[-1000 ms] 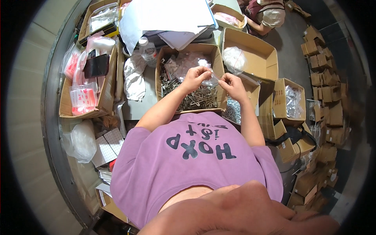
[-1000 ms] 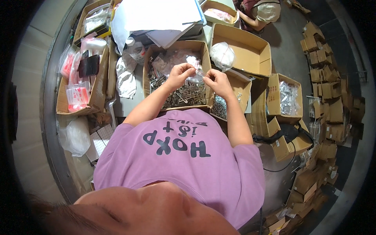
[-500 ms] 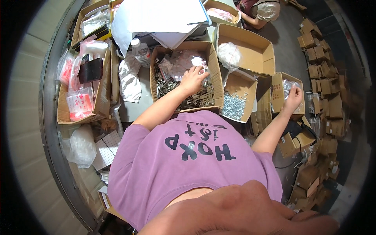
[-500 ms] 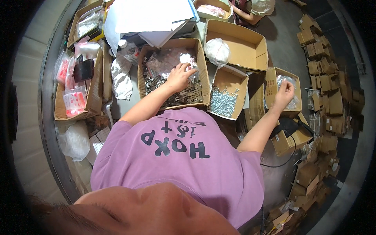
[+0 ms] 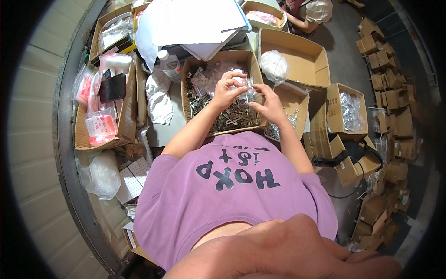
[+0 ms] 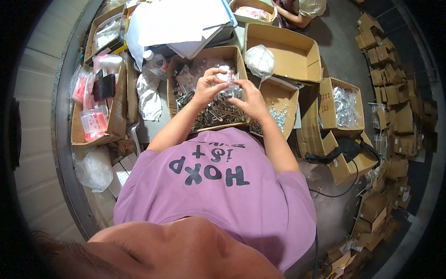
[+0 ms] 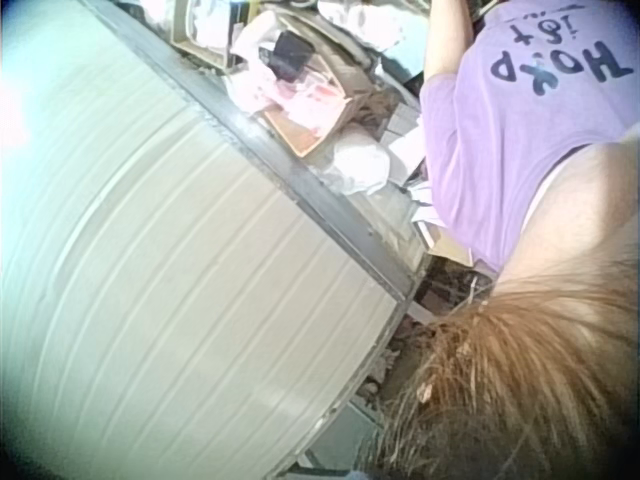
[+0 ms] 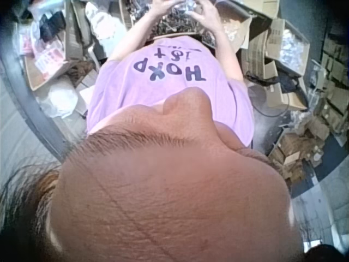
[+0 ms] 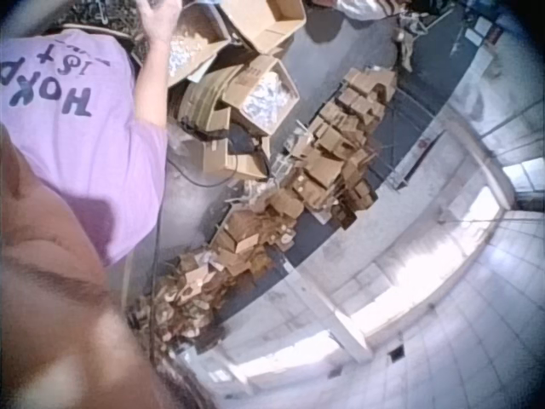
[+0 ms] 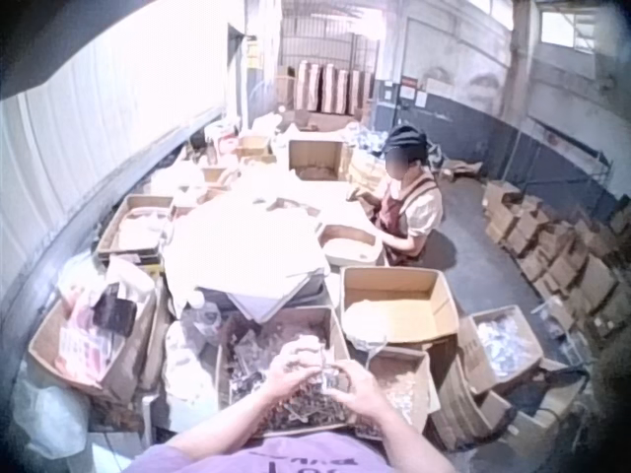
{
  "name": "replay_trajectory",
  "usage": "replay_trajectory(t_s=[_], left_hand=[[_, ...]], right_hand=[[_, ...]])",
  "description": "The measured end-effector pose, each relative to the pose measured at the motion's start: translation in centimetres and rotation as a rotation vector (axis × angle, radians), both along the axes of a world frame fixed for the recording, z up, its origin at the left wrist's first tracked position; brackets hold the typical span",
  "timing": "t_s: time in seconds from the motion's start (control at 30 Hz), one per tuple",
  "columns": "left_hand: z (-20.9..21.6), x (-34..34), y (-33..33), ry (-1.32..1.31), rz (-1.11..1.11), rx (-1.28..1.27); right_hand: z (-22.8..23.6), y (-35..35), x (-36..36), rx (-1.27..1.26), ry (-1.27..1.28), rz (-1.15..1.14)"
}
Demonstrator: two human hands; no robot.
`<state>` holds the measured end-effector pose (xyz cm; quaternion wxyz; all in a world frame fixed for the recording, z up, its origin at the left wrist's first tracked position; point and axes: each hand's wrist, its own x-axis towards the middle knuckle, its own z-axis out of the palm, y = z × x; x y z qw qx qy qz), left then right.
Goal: The person sorts metal L-bracket connectors from a large container into smaller clear plastic bags, placing the filled bags into a separate box.
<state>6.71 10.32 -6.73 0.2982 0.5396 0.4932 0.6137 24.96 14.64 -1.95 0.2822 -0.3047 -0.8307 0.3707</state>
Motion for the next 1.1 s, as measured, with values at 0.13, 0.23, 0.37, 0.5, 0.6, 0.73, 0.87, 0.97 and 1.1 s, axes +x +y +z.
replay_trajectory(t_s=[0.13,0.23,0.37,0.5,0.6,0.73,0.87,0.97,1.1], left_hand=[[-0.7,-0.2,-0.2,-0.468,-0.24,-0.272],[0.1,0.3,-0.5,-0.44,-0.254,-0.267],[0.3,0.4,-0.6,-0.401,-0.317,-0.346],[0.6,-0.1,-0.7,-0.242,-0.237,-0.41],[-0.5,-0.8,-0.2,-0.031,-0.083,-0.377],[-0.2,0.6,-0.1,-0.368,-0.119,-0.227],[-0.6,0.4,-0.2,-0.194,-0.067,-0.271],[0.4,-0.1,-0.4,0.223,0.014,-0.309],[0.8,0.3,-0.7,0.288,0.018,-0.122]], right_hand=[[-1.3,0.9,-0.9,-0.241,0.035,-0.026],[-1.8,1.5,-1.1,-0.394,0.15,-0.061],[-1.2,1.5,-1.1,-0.361,0.183,-0.072],[-1.1,1.7,-0.7,-0.22,0.11,-0.149],[-0.7,1.6,-0.6,-0.207,0.139,-0.188],[1.4,0.8,-0.7,-0.199,0.089,-0.155],[2.5,0.3,-1.0,-0.041,0.018,0.008],[1.9,0.4,-1.2,0.149,-0.056,0.083],[2.2,0.4,-1.6,0.202,-0.202,0.134]])
